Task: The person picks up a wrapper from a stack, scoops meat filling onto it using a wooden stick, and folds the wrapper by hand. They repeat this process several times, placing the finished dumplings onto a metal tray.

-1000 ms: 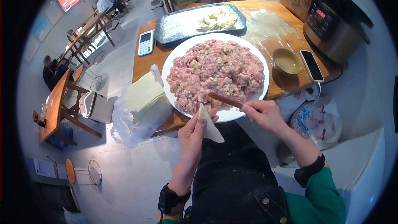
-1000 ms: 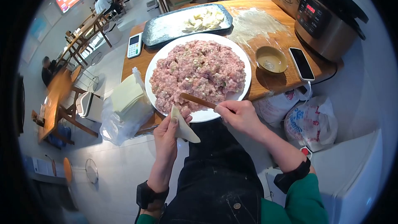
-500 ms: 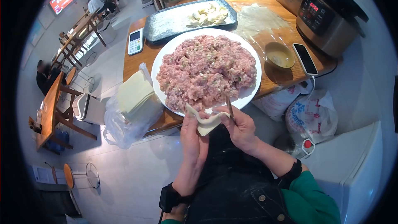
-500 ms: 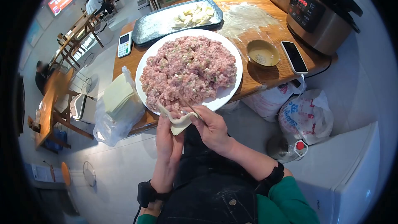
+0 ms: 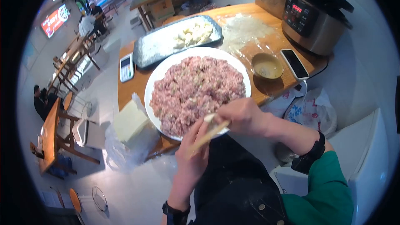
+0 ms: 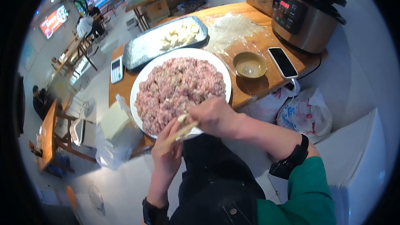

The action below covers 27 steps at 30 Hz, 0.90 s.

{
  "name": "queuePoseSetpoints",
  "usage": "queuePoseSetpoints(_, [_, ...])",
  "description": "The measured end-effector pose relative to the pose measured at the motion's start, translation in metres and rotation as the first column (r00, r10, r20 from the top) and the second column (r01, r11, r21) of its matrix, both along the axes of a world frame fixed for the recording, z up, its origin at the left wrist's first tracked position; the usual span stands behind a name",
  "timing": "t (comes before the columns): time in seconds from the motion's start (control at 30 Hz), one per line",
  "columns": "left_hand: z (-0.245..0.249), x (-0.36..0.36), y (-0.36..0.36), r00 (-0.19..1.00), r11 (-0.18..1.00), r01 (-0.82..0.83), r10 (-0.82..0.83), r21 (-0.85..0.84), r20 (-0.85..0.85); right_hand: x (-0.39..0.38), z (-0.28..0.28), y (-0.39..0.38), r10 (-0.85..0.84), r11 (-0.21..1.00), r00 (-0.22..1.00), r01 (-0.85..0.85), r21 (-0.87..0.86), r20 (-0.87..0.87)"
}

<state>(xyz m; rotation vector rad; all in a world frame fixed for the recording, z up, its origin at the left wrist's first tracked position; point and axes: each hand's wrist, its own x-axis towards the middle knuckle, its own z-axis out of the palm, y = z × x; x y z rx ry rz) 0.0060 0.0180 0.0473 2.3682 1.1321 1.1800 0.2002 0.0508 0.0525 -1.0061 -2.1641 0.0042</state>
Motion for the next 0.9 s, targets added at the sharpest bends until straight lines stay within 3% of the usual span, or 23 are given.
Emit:
queuePoseSetpoints(0.03, [-0.006, -0.011, 0.000, 1.000, 1.000, 0.028, -0.028, -0.005, 0.001, 0.009, 0.009, 0.014, -0.010, 1.000, 0.996, 0.013, 0.026, -0.091])
queuePoseSetpoints(0.1, [-0.008, -0.024, 0.000, 0.999, 0.999, 0.030, -0.030, 0.017, 0.011, 0.030, 0.021, 0.047, -0.298, 0.953, 0.941, 0.302, 0.001, -0.158])
queuePoseSetpoints(0.17, [-0.012, -0.035, -0.001, 0.999, 0.999, 0.025, -0.026, 0.031, 0.024, 0.054, 0.030, 0.096, -0.446, 0.885, 0.874, 0.462, 0.049, -0.192])
queuePoseSetpoints(0.27, [-0.023, -0.052, 0.000, 0.997, 0.999, 0.010, -0.007, -0.046, 0.082, 0.075, 0.050, 0.156, -0.588, 0.805, 0.791, 0.592, -0.029, -0.171])
queuePoseSetpoints(0.37, [-0.016, -0.055, 0.001, 0.992, 0.990, -0.052, 0.066, -0.130, 0.105, 0.084, 0.038, 0.200, -0.636, 0.765, 0.755, 0.645, 0.001, -0.162])
queuePoseSetpoints(0.47, [-0.016, -0.071, 0.006, 0.994, 0.996, -0.052, 0.058, -0.071, 0.092, 0.084, 0.032, 0.198, -0.642, 0.766, 0.745, 0.631, -0.123, -0.180])
queuePoseSetpoints(0.5, [-0.014, -0.075, 0.009, 0.994, 0.997, -0.058, 0.053, 0.055, 0.099, 0.082, 0.032, 0.182, -0.578, 0.810, 0.794, 0.532, -0.248, -0.187])
queuePoseSetpoints(0.53, [-0.010, -0.084, 0.014, 0.993, 0.997, -0.065, 0.060, 0.050, 0.104, 0.077, 0.032, 0.164, -0.510, 0.830, 0.836, 0.417, -0.371, -0.201])
queuePoseSetpoints(0.6, [-0.004, -0.112, 0.022, 0.992, 0.982, -0.116, 0.107, 0.151, 0.068, 0.072, 0.020, 0.128, -0.281, 0.876, 0.922, 0.133, -0.463, -0.267])
queuePoseSetpoints(0.67, [0.011, -0.125, 0.032, 0.940, 0.939, -0.331, 0.319, 0.090, 0.122, 0.042, 0.039, 0.064, -0.356, 0.716, 0.849, -0.021, -0.697, -0.391])
queuePoseSetpoints(0.73, [0.032, -0.136, 0.053, 0.935, 0.921, -0.350, 0.356, 0.172, -0.003, 0.031, 0.015, 0.032, -0.137, 0.860, 0.912, -0.085, -0.503, -0.388])
queuePoseSetpoints(0.8, [0.036, -0.144, 0.067, 0.923, 0.925, -0.368, 0.376, 0.093, -0.087, 0.021, 0.020, -0.003, -0.190, 0.678, 0.938, -0.088, -0.730, -0.290])
queuePoseSetpoints(0.9, [0.039, -0.148, 0.075, 0.894, 0.919, -0.330, 0.377, 0.215, -0.241, 0.014, -0.005, -0.030, -0.143, 0.655, 0.909, -0.209, -0.726, -0.391])
